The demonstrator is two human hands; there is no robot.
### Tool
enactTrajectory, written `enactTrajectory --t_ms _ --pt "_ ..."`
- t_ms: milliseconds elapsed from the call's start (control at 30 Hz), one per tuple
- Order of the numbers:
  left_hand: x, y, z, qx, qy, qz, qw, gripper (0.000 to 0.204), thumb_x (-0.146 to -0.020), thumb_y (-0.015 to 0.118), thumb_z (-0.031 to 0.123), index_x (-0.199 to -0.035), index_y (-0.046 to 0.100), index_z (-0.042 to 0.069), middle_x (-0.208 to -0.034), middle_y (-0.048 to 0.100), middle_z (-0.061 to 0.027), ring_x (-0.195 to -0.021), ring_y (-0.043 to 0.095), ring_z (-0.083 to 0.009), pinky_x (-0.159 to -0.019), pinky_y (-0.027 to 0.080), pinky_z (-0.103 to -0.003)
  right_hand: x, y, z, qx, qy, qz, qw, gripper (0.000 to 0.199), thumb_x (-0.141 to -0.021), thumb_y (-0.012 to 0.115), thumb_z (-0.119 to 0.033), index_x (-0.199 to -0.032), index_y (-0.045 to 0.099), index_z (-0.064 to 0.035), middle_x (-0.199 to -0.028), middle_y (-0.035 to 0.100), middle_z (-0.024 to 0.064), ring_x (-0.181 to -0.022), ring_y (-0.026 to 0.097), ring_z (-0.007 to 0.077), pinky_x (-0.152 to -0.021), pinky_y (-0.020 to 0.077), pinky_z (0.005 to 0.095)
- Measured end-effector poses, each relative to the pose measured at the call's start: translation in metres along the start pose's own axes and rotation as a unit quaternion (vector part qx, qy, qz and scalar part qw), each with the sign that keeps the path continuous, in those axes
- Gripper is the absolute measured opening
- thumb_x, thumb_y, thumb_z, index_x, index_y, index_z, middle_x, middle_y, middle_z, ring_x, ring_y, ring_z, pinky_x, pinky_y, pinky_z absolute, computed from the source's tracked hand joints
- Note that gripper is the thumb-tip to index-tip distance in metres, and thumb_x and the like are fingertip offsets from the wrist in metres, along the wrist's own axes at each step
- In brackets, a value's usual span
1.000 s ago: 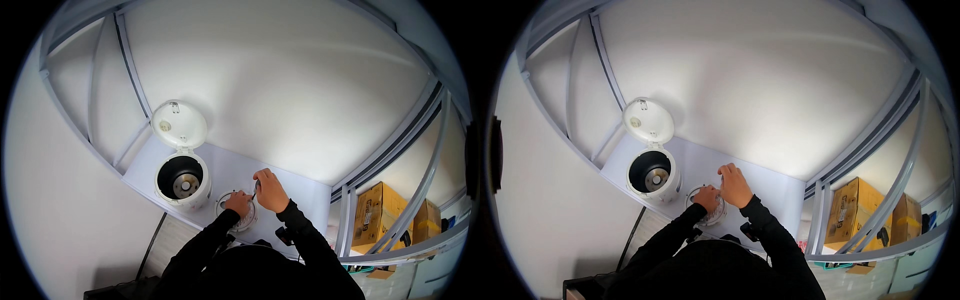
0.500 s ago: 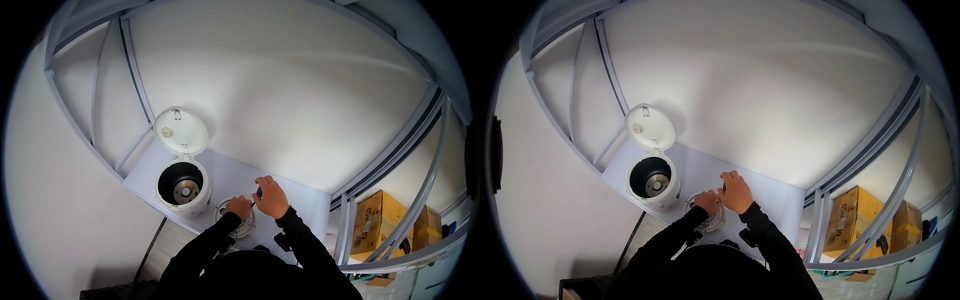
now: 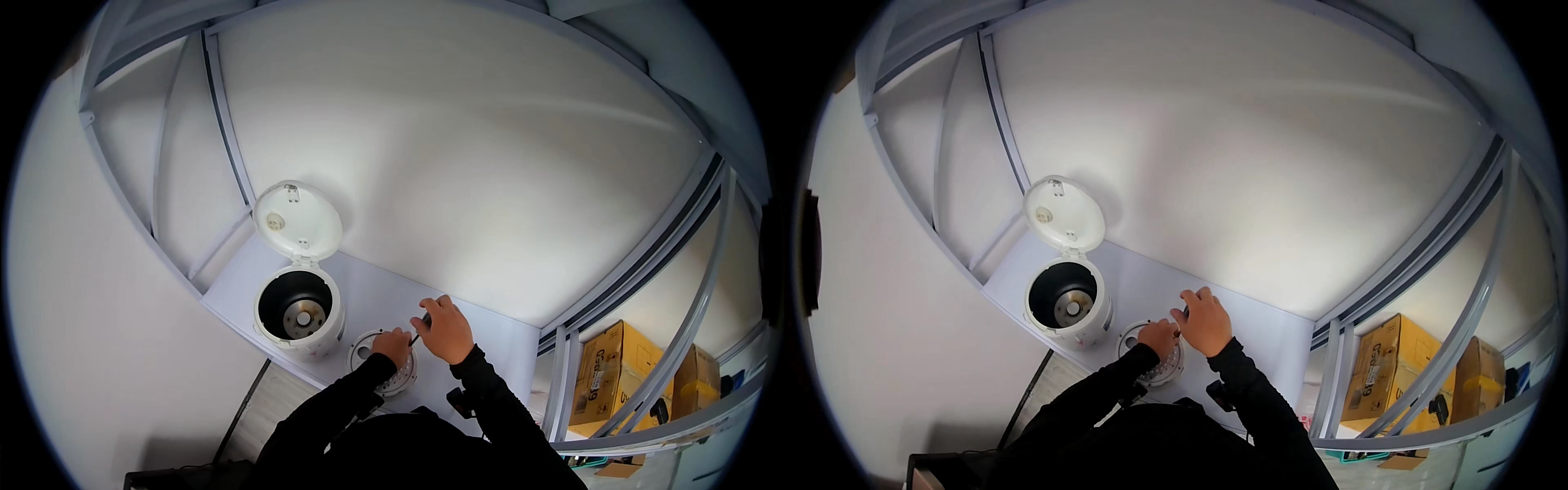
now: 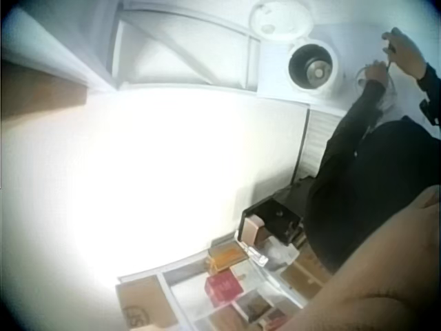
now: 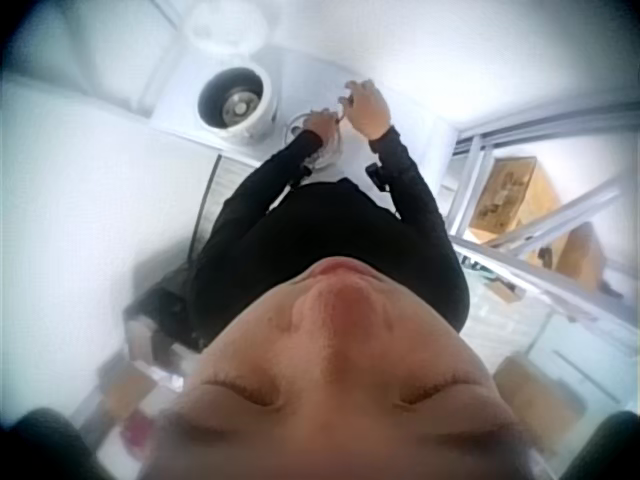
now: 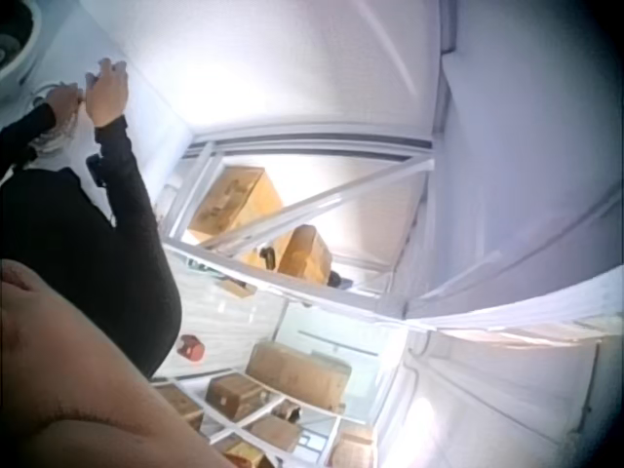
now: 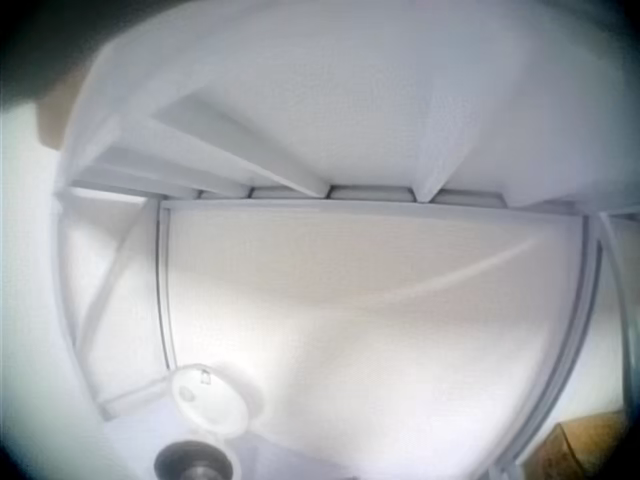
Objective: The person uses a screwdriver to remove screws from the lid of a white rice cooker, then removes the lid and a perforated metal tray. The person continues to unscrew and remove small components from the lid and places them on the counter.
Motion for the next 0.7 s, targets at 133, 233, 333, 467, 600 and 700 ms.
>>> enactTrajectory --t_ms 133,233,333,467,600,700 --pt "0.000 -0.004 0.004 -0.024 -0.023 -0.016 0.999 0.019 -0.092 0.069 0.032 -0.099 0.072 0.016 -0.100 0.068 -0.0104 -0.093 0.069 -0.0347 -0.084 0.052 -0.052 0.000 0.002 0.011 -0.030 -0.007 -0.009 0.999 0.043 -0.086 0.075 -0.010 -0.126 0.061 -0.0051 -0.111 0.062 0.0176 -0.093 0.065 0.0386 -0.080 0.0541 0.0451" --pt "0.002 -0.012 0.012 -0.044 -0.024 -0.023 0.999 0.019 -0.093 0.069 0.031 -0.100 0.072 0.014 -0.101 0.068 -0.0090 -0.100 0.068 -0.0332 -0.091 0.047 -0.054 0.002 -0.002 0.009 -0.122 -0.012 0.004 0.992 0.046 -0.086 0.072 -0.010 -0.130 0.058 -0.0076 -0.109 0.061 0.0184 -0.098 0.064 0.0404 -0.081 0.0540 0.0473" --pt "-0.001 -0.009 0.009 -0.041 -0.016 -0.033 0.999 0.018 -0.093 0.069 0.031 -0.099 0.074 0.014 -0.103 0.070 -0.0085 -0.100 0.068 -0.0330 -0.092 0.045 -0.055 0.002 0.004 0.007 -0.125 -0.005 -0.016 0.992 0.052 -0.085 0.075 -0.011 -0.134 0.057 -0.0093 -0.110 0.061 0.0185 -0.099 0.064 0.0398 -0.082 0.0541 0.0468" --pt "-0.004 -0.001 0.003 -0.003 -0.022 -0.042 0.999 0.020 -0.092 0.069 0.031 -0.099 0.074 0.014 -0.104 0.070 -0.0090 -0.101 0.068 -0.0330 -0.091 0.047 -0.055 0.003 -0.005 -0.005 0.002 -0.031 -0.022 0.999 0.053 -0.087 0.074 -0.009 -0.136 0.056 -0.0080 -0.114 0.062 0.0171 -0.093 0.066 0.0365 -0.081 0.0540 0.0422" --pt "-0.007 0.011 -0.009 0.066 -0.035 -0.053 0.996 0.021 -0.092 0.070 0.032 -0.099 0.075 0.013 -0.105 0.070 -0.0098 -0.101 0.068 -0.0323 -0.091 0.048 -0.054 0.000 0.004 0.010 -0.047 -0.011 -0.029 0.998 0.050 -0.089 0.072 -0.012 -0.136 0.058 -0.0085 -0.118 0.063 0.0171 -0.095 0.067 0.0362 -0.081 0.0544 0.0422" --pt "-0.008 0.008 -0.005 0.071 -0.038 -0.066 0.995 0.022 -0.091 0.070 0.032 -0.100 0.075 0.012 -0.106 0.070 -0.0100 -0.102 0.068 -0.0316 -0.091 0.048 -0.052 0.000 -0.003 0.009 -0.111 -0.023 0.005 0.994 0.048 -0.089 0.073 -0.014 -0.135 0.060 -0.0086 -0.117 0.063 0.0170 -0.095 0.067 0.0357 -0.081 0.0545 0.0421"
Point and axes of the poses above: each hand's wrist, its own x-axis away from the middle knuckle, its own y-axis out of the palm, z = x × y, the point moved 9 cm from there along -x, towards the middle knuckle
